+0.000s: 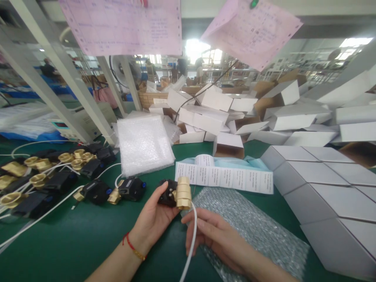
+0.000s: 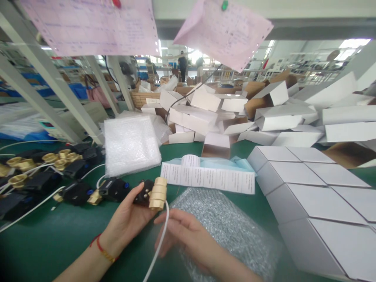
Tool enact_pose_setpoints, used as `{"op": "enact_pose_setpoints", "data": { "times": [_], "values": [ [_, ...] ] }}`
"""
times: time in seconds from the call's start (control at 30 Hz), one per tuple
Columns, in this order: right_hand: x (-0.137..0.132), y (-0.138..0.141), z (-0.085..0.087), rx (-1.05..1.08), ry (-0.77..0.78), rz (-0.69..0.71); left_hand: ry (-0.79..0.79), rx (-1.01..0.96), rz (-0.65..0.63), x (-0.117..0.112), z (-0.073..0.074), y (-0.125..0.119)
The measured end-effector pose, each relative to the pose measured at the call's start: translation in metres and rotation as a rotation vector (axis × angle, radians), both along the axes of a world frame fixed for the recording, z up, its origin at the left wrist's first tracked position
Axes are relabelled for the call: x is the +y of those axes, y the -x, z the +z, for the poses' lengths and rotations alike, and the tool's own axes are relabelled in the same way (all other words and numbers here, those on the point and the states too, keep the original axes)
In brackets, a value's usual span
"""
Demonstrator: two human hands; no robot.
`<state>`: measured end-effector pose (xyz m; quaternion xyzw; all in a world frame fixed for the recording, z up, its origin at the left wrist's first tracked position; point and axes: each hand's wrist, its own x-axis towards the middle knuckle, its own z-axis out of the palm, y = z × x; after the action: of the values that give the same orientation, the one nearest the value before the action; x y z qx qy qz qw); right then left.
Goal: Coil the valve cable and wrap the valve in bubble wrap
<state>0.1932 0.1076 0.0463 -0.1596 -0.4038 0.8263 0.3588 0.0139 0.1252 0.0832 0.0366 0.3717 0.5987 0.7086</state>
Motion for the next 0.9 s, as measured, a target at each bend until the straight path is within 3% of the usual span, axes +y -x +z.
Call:
{"op": "enact_pose_setpoints", "data": {
  "times": [0.1,0.23,0.37,0.53,0.63,0.7,0.8,0.9],
  "values": [
    [0.001,0.0,-0.001,0.018,0.08,0.009,-0.074,0.096,0.024,-0.002,-0.004,-0.005],
    [-0.003,0.007,-0.009,-0.013,0.174,0.079,-0.062,0.114,0.084,-0.002,-0.004,-0.012],
    [-0.009,0.014,-0.01,-0.235,0.11,0.136,-0.133,0.178,0.036,-0.006,-0.008,-0.014],
    [-0.009,0.0,0.025,-0.45,0.013,0.261,-0.308,0.978,-0.022,-0.01,-0.011,-0.003],
    [0.004,-0.02,0.044,-0.445,-0.109,0.152,-0.386,1.222,-0.053,-0.01,-0.005,0.003],
    [0.018,-0.03,0.046,-0.484,-0.189,-0.034,-0.398,1.135,-0.168,-0.011,-0.001,0.003],
    [0.031,-0.034,0.036,-0.665,-0.377,-0.239,-0.319,0.758,-0.373,-0.016,0.003,-0.001],
    [0.022,-0.021,0.02,-0.767,-0.584,-0.207,-0.233,0.437,-0.338,-0.019,0.002,-0.005]
  ]
}}
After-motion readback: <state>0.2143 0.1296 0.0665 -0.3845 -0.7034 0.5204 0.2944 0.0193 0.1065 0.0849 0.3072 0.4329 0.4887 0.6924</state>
